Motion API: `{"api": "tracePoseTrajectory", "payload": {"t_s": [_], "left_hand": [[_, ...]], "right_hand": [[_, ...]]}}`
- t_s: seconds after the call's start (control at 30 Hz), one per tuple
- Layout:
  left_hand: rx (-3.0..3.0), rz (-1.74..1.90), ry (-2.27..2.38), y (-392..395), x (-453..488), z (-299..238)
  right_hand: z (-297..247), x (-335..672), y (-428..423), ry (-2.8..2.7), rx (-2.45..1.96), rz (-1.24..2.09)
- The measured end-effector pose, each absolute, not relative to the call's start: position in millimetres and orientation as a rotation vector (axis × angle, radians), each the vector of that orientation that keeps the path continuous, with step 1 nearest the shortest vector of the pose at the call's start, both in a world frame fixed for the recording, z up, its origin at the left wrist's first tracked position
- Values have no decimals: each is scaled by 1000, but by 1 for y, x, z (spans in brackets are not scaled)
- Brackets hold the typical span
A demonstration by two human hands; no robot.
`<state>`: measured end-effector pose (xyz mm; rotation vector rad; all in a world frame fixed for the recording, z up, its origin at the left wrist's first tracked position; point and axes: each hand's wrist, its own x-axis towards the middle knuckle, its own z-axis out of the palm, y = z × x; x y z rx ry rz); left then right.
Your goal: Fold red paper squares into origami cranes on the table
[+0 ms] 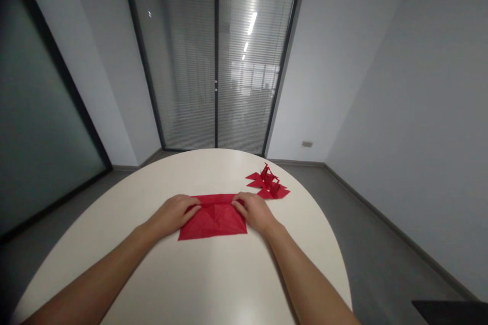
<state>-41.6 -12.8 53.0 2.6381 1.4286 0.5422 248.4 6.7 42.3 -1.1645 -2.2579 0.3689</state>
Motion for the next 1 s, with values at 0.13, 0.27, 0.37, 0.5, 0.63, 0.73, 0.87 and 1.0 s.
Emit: {"api": "tracePoseTrajectory", "payload": {"t_s": [0.13, 0.27, 0.37, 0.5, 0.63, 0.73, 0.87, 1.0], "left_hand": [[2600, 684, 1528, -21, -39, 51], [2591, 865, 1640, -34, -35, 50], [2645, 999, 1597, -36, -33, 55], [2756, 1089, 1418, -28, -36, 58], [2772, 941, 1419, -17, -39, 51], [2721, 812, 1448, -9, -41, 48], [2669, 720, 1427, -7, -40, 47], [2636, 658, 1339, -10, -33, 36]], "right_hand": [[38, 250, -3, -2074, -1172, 459], [31, 253, -13, -2013, -1170, 480], [34, 253, -11, -2007, -1108, 436], [41, 254, -1, -2060, -968, 329], [40, 255, 8, -2226, -894, 246], [37, 253, 15, -2375, -888, 201], [40, 250, 15, -2505, -896, 213], [42, 249, 12, -2585, -869, 237]]}}
